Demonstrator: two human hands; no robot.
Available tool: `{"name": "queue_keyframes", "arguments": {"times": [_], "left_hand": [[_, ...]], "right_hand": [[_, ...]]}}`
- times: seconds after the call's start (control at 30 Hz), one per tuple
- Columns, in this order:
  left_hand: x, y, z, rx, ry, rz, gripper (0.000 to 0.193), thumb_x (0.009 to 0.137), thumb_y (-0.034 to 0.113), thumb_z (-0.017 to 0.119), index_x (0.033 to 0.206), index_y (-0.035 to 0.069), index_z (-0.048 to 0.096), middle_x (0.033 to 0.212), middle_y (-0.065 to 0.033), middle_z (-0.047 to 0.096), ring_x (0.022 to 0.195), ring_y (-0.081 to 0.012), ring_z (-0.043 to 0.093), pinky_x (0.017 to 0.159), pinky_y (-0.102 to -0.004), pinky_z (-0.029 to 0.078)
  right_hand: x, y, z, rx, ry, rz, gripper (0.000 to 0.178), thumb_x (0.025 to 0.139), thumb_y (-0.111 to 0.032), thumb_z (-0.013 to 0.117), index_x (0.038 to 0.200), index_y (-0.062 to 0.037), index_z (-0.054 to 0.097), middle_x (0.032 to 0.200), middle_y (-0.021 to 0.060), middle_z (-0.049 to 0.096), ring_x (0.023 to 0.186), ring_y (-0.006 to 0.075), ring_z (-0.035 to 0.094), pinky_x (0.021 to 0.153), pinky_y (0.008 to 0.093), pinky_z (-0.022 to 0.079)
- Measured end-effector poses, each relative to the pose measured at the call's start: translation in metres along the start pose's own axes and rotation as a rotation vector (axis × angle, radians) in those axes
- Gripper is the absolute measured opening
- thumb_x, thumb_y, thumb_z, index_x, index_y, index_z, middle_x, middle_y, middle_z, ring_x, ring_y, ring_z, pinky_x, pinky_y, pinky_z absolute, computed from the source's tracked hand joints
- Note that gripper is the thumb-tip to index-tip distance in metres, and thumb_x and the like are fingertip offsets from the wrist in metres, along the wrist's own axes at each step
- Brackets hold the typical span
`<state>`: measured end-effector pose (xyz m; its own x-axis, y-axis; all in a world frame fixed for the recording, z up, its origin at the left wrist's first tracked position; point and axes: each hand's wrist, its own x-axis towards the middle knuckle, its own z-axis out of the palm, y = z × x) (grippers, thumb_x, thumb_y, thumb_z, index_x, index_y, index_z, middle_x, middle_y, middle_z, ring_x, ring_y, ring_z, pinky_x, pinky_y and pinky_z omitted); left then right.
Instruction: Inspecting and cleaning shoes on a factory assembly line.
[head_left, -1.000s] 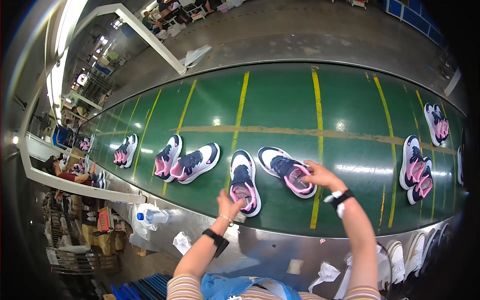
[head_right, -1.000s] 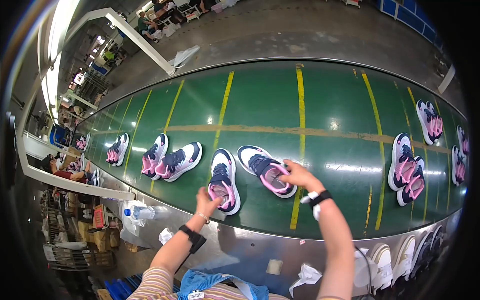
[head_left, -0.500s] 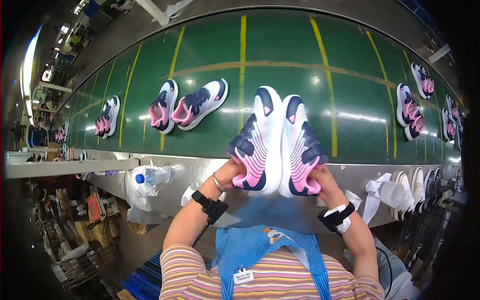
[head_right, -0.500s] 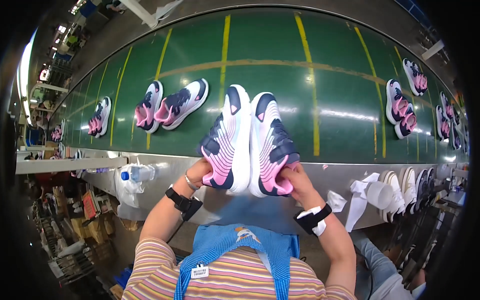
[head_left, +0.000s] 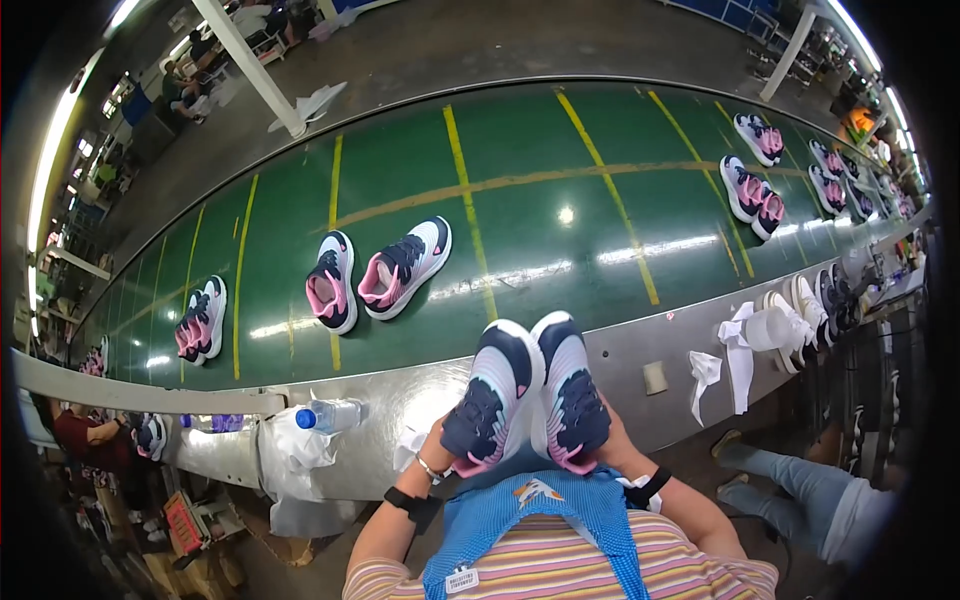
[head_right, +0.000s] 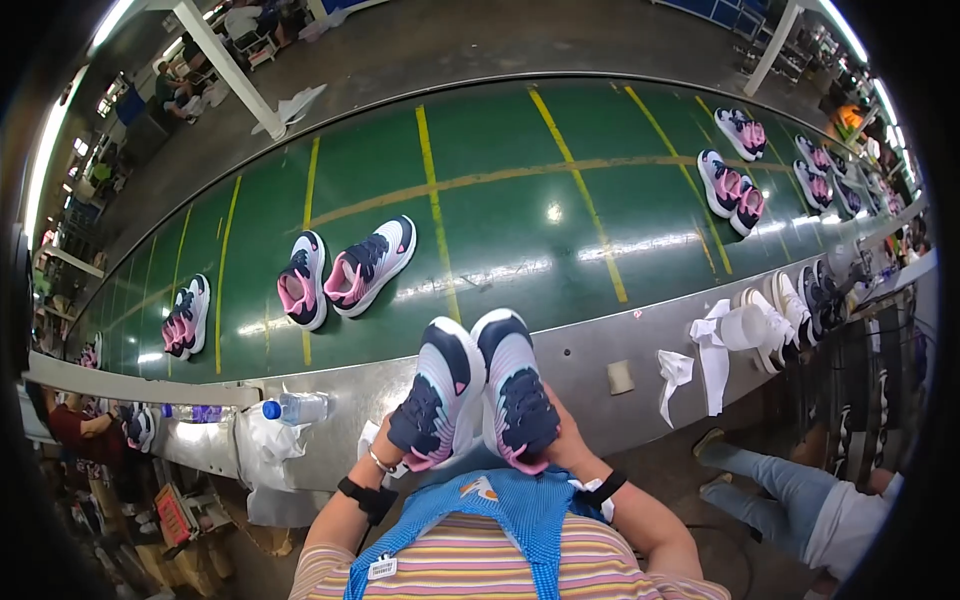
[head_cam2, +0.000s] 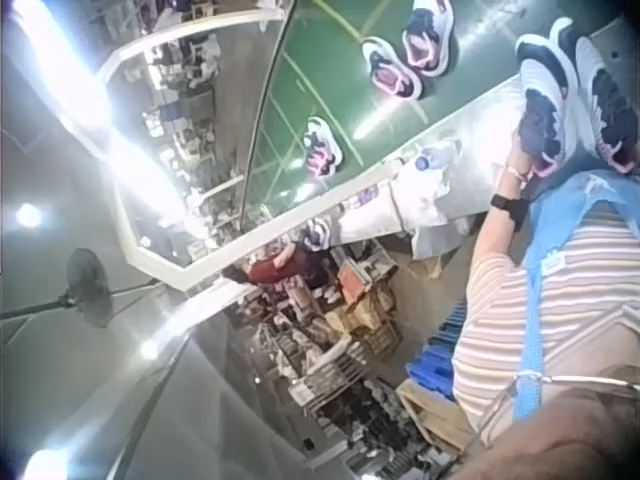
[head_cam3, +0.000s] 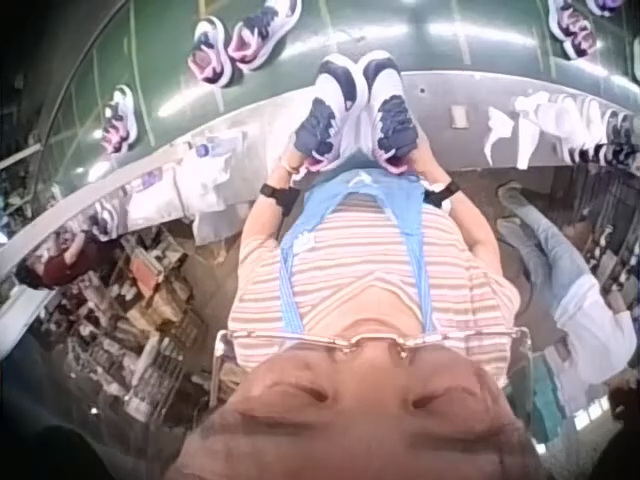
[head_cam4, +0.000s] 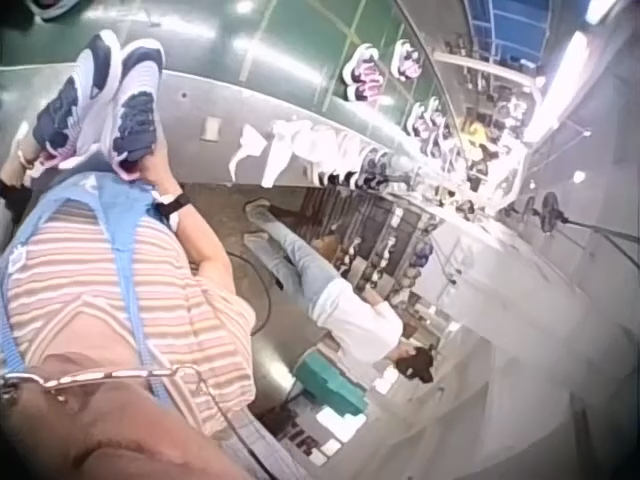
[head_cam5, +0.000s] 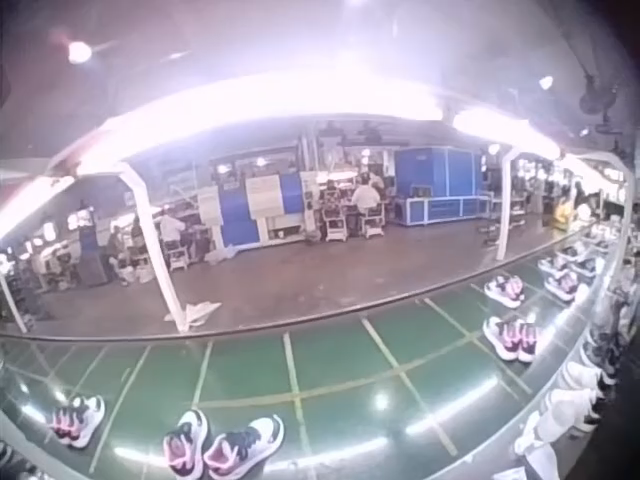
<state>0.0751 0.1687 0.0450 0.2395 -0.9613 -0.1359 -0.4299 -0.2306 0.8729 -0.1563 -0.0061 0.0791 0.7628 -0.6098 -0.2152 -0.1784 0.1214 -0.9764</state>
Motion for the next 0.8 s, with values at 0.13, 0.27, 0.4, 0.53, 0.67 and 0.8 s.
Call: {"name": "queue_keyframes", "arguments": {"times": [0.13,0.27,0.4,0.53,0.67,0.8], "left_hand": [[-0.015,-0.006,0.001,-0.022,0.014,0.01,0.04,0.078,0.01,0.055,0.116,0.002,0.048,0.109,-0.0111,0.056,0.099,-0.0201,0.055,0.085,-0.0278,0.043],[-0.018,-0.021,0.007,0.003,0.05,-0.008,0.044,0.078,0.01,0.056,0.12,0.002,0.045,0.112,-0.011,0.055,0.101,-0.0184,0.054,0.086,-0.0268,0.043],[-0.009,0.012,0.001,-0.453,0.173,-0.176,0.049,0.077,0.011,0.059,0.122,0.003,0.043,0.112,-0.0102,0.055,0.101,-0.0182,0.054,0.088,-0.0285,0.042],[-0.011,-0.012,0.008,-0.657,0.238,-0.121,0.055,0.077,0.004,0.057,0.128,0.004,0.036,0.121,-0.0126,0.048,0.107,-0.0202,0.049,0.092,-0.0309,0.04],[-0.011,-0.002,0.0,-0.41,0.302,-0.017,0.055,0.074,-0.002,0.058,0.126,0.008,0.041,0.125,-0.013,0.044,0.112,-0.0212,0.045,0.094,-0.0309,0.037],[-0.011,0.005,-0.006,-0.394,0.341,-0.013,0.055,0.073,0.0,0.061,0.125,0.006,0.042,0.126,-0.0126,0.043,0.112,-0.0211,0.045,0.095,-0.0306,0.036]], "right_hand": [[-0.014,0.0,0.005,-0.058,0.03,-0.006,0.071,0.074,-0.012,0.065,0.132,-0.0041,0.025,0.123,0.0125,0.044,0.111,0.0191,0.045,0.094,0.0309,0.035],[-0.017,0.004,0.001,-0.261,0.066,-0.043,0.059,0.079,-0.015,0.059,0.13,-0.0059,0.03,0.121,0.0118,0.043,0.11,0.0194,0.045,0.094,0.0314,0.036],[-0.016,0.005,-0.009,-0.251,0.097,-0.088,0.055,0.079,-0.014,0.059,0.128,-0.0061,0.033,0.119,0.011,0.044,0.108,0.0194,0.046,0.094,0.0314,0.036],[-0.013,0.025,-0.021,0.017,0.16,-0.096,0.054,0.076,-0.011,0.061,0.124,-0.0065,0.038,0.116,0.0122,0.045,0.106,0.0218,0.047,0.092,0.0309,0.037],[-0.014,0.028,-0.032,-0.389,0.215,-0.279,0.054,0.076,-0.007,0.062,0.123,-0.0073,0.036,0.115,0.0117,0.047,0.103,0.0201,0.048,0.088,0.0301,0.041],[-0.014,0.011,-0.03,-0.542,0.264,-0.339,0.053,0.076,-0.008,0.061,0.123,-0.0067,0.038,0.114,0.0127,0.047,0.104,0.0209,0.048,0.089,0.0305,0.039]]}}
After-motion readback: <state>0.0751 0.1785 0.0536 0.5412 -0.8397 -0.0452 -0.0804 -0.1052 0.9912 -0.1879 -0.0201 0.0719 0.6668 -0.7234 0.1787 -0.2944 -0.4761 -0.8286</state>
